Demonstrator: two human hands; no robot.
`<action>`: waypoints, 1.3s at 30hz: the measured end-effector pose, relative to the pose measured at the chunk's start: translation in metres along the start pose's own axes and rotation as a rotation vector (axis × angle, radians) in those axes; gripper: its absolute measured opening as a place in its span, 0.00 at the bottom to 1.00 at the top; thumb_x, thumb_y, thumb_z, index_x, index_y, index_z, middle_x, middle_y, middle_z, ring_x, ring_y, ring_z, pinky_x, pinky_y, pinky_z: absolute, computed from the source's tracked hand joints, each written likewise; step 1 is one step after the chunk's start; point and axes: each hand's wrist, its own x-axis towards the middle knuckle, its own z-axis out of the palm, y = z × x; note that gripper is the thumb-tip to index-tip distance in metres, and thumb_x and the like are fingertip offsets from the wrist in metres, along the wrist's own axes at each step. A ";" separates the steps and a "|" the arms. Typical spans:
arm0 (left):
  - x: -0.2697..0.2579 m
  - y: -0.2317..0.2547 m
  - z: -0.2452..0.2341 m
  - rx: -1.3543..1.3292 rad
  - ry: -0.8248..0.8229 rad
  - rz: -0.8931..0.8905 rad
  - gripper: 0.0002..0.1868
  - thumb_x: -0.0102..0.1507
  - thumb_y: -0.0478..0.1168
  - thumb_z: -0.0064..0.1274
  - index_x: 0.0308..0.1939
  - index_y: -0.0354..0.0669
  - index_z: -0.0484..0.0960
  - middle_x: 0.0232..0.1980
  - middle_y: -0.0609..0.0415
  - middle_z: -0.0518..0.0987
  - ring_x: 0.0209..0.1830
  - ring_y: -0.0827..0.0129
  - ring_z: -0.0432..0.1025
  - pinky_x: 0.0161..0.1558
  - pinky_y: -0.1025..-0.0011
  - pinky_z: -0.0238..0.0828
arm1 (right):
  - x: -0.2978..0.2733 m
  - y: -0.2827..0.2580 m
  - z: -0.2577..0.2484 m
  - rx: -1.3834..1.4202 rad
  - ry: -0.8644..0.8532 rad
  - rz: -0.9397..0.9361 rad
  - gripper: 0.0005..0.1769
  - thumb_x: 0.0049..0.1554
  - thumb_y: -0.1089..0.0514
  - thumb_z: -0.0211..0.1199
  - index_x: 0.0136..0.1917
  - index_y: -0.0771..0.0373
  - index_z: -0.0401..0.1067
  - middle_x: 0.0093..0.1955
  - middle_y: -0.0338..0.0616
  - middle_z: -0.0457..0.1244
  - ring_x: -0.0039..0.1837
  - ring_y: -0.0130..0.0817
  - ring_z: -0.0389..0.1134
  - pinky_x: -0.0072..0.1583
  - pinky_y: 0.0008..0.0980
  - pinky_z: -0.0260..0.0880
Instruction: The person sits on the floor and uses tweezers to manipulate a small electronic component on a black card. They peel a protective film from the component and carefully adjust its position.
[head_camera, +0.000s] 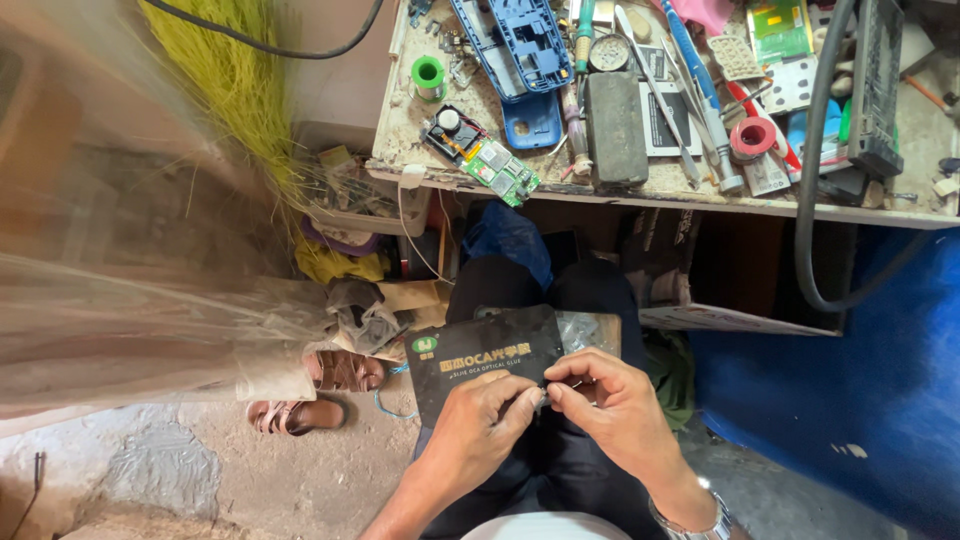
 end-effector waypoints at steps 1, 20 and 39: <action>0.001 -0.001 0.001 0.001 0.006 0.008 0.09 0.64 0.40 0.55 0.41 0.36 0.84 0.32 0.50 0.80 0.31 0.61 0.76 0.34 0.65 0.71 | 0.000 0.001 0.001 -0.047 0.018 -0.046 0.08 0.54 0.69 0.67 0.48 0.70 0.78 0.46 0.39 0.69 0.43 0.22 0.72 0.45 0.21 0.73; 0.024 -0.012 0.020 -0.359 0.200 -0.126 0.11 0.65 0.40 0.58 0.37 0.33 0.87 0.28 0.63 0.79 0.27 0.85 0.67 0.29 0.80 0.65 | -0.001 0.001 0.018 0.305 0.097 -0.036 0.24 0.53 0.68 0.66 0.63 0.64 0.69 0.46 0.38 0.67 0.45 0.20 0.69 0.45 0.22 0.73; 0.027 -0.023 0.035 -0.569 0.146 -0.218 0.08 0.64 0.37 0.57 0.35 0.34 0.86 0.27 0.59 0.81 0.27 0.80 0.72 0.31 0.79 0.68 | 0.002 0.011 0.015 0.397 0.115 0.024 0.10 0.57 0.66 0.65 0.53 0.71 0.75 0.38 0.43 0.69 0.37 0.25 0.69 0.39 0.25 0.71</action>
